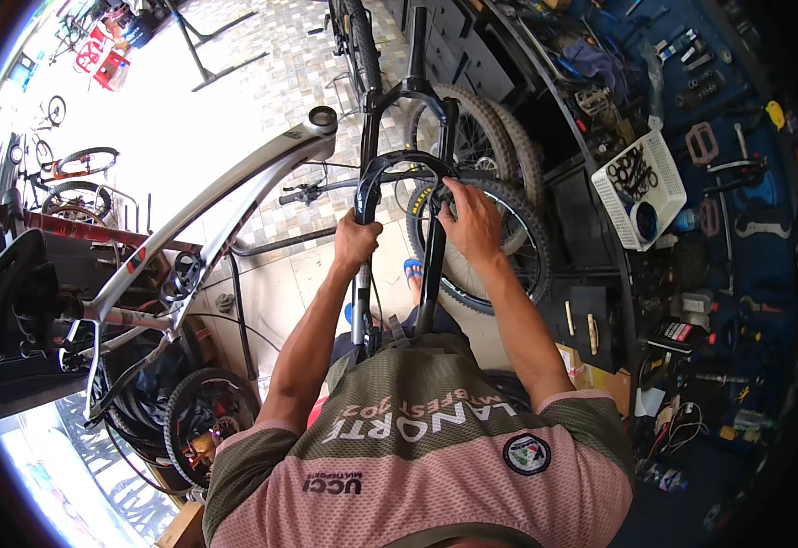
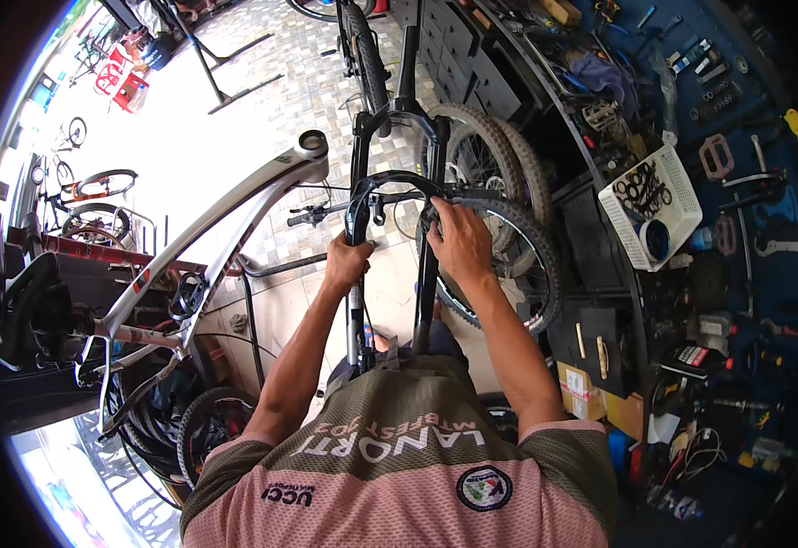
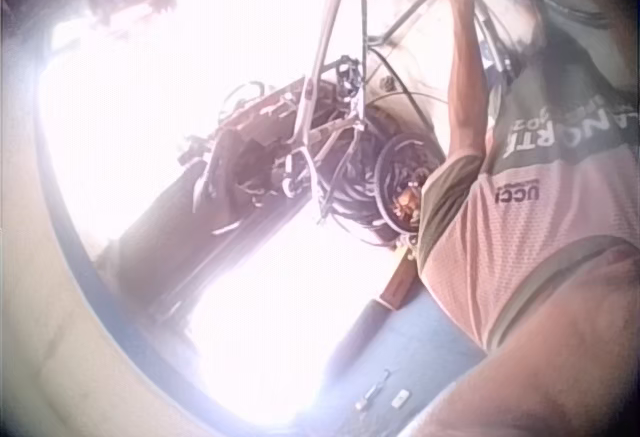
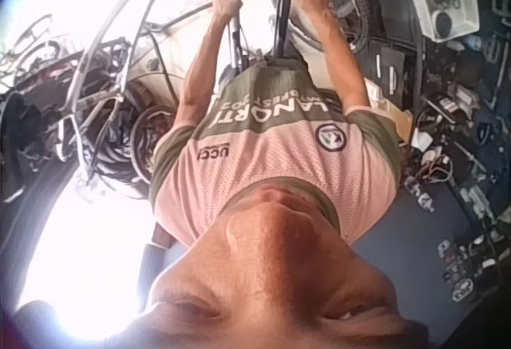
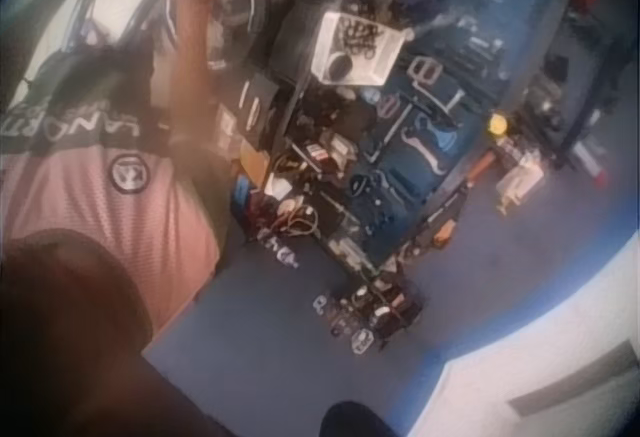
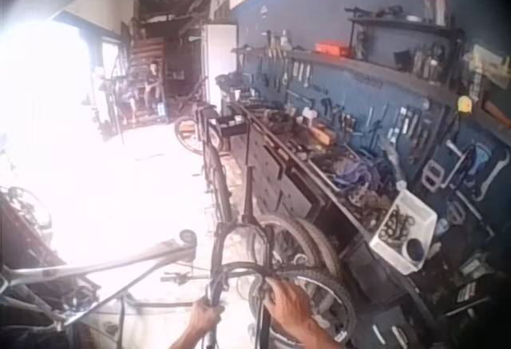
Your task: The person works on a bicycle mounted on a repair stand in a workshop. They remove the handlebar, wipe the steerer tube with a cloth, and then reattach the handlebar to the frame.
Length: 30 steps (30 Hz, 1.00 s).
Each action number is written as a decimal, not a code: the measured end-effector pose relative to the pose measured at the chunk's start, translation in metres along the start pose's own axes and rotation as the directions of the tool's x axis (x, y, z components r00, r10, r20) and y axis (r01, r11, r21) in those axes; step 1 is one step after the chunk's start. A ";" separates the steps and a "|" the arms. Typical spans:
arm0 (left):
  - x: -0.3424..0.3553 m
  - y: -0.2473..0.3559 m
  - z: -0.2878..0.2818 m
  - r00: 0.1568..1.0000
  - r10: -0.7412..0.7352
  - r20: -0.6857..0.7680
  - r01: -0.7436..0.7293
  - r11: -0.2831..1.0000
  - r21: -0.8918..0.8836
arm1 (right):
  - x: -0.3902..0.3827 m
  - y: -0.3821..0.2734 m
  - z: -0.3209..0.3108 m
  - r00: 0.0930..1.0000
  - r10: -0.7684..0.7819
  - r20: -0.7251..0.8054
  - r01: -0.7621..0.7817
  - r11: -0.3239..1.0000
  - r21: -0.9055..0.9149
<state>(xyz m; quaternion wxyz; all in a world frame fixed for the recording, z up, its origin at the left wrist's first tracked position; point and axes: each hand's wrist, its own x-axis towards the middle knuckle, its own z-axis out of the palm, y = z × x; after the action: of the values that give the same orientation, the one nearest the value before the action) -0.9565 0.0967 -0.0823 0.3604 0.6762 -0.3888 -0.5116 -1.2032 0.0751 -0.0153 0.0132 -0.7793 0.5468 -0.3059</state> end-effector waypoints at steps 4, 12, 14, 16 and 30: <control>-0.004 -0.002 -0.001 1.000 0.006 -0.019 -0.007 1.000 -0.023 | 0.000 -0.001 -0.001 1.000 0.016 -0.005 -0.016 0.996 -0.090; -0.013 0.004 0.002 0.999 0.029 -0.019 -0.030 0.999 -0.042 | 0.019 -0.023 -0.001 0.948 0.317 0.017 -0.311 0.938 -0.151; -0.015 0.008 0.003 0.999 0.043 -0.008 -0.043 0.999 -0.029 | 0.015 -0.012 0.008 0.987 0.107 -0.117 -0.127 0.976 -0.175; -0.017 0.009 0.004 0.999 0.035 -0.005 -0.035 0.999 -0.033 | 0.009 -0.003 0.011 0.986 -0.026 -0.163 -0.002 0.985 -0.173; -0.026 0.006 0.004 1.000 0.028 0.003 -0.028 0.998 -0.049 | -0.018 0.004 -0.002 0.984 -0.171 -0.042 0.160 0.969 -0.188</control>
<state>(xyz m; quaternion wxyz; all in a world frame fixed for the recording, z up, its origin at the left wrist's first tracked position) -0.9661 0.1169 -0.0677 0.3834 0.6605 -0.3862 -0.5173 -1.2115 0.0892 -0.0232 -0.1002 -0.8108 0.5060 -0.2767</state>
